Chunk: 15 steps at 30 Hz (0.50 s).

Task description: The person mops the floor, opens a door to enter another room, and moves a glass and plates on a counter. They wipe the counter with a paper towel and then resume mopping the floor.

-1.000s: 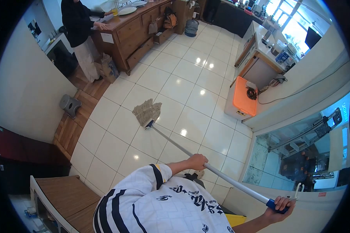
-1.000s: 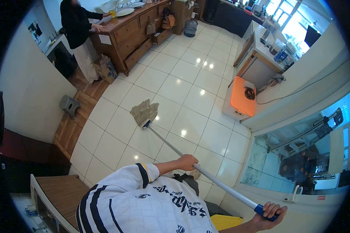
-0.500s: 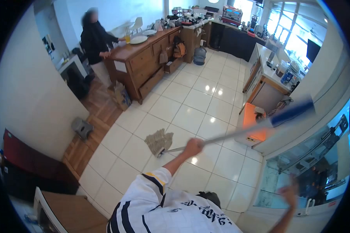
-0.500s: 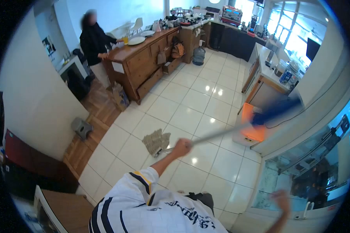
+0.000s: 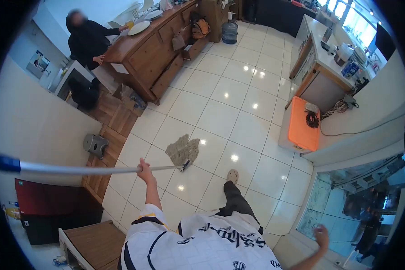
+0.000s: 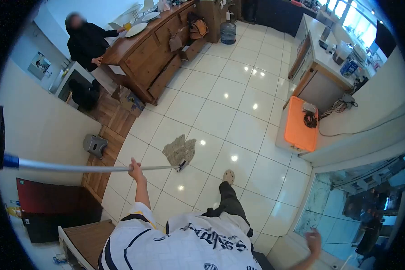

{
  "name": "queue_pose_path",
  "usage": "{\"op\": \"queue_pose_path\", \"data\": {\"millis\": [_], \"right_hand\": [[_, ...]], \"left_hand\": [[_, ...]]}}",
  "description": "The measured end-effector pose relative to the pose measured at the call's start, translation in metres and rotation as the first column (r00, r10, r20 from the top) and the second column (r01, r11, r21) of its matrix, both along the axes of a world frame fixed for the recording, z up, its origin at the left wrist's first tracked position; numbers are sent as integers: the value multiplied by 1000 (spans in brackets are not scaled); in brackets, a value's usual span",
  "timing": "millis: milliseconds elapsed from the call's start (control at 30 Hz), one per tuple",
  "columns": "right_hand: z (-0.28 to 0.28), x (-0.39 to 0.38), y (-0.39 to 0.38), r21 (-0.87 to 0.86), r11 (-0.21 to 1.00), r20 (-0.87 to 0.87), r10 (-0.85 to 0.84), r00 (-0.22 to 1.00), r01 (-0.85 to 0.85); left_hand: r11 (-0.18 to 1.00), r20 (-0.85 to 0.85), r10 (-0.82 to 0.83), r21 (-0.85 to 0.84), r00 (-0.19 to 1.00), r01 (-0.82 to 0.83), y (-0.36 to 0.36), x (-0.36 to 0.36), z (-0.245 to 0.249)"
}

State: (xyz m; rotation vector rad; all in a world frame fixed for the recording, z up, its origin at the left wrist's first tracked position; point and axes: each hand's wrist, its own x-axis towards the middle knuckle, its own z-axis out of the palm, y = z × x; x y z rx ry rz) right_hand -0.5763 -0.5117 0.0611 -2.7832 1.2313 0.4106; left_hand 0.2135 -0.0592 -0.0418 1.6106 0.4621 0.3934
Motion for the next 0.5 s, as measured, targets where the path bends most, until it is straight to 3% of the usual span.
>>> {"op": "queue_pose_path", "data": {"millis": [33, 67, 100, 133, 167, 200, 233, 267, 300, 367, 467, 500], "right_hand": [[4, 94, -9, 391, 882, -20, -277, 961, 262], [-37, 132, -29, 301, 910, 33, -307, 951, 284], [-2, 219, -31, 450, 808, 242, -521, 819, 381], [-24, 256, -54, 511, 774, 294, -567, 770, 375], [-44, 289, -77, 577, 772, 366, -536, 760, 267], [-46, 332, -92, 490, 864, 432, -352, 830, 112], [-26, 383, -103, 466, 884, 427, -185, 885, -40], [4, 435, -107, 548, 827, 473, -187, 861, -122], [24, 478, -115, 499, 820, 598, -92, 796, -280], [65, 556, -125, 425, 789, 705, 19, 709, -444], [159, 635, -114, 362, 728, 872, -43, 488, -583], [183, 651, -113, 311, 719, 919, -61, 389, -622]], "left_hand": [[996, -56, 44, -72, 997, -48, -3, 5, -13], [995, -76, 28, -93, 997, -35, -14, 13, -5], [994, -95, 14, -111, 995, -24, -26, 19, 11], [992, -110, -6, -129, 994, -8, -38, 24, 27], [987, -46, -86, -137, 995, 79, -56, 35, 48], [973, 3, -155, -172, 988, 153, -83, 50, 79], [953, 42, -219, -208, 975, 222, -113, 62, 111], [924, 113, -327, -168, 938, 343, -145, 72, 140], [884, 190, -423, -127, 886, 450, -179, 79, 166], [815, 226, -579, 121, 783, 567, -243, 93, 207], [614, 266, -777, 519, 570, 595, -346, 96, 235], [442, 162, -883, 606, 441, 661, -378, 80, 258]]}}
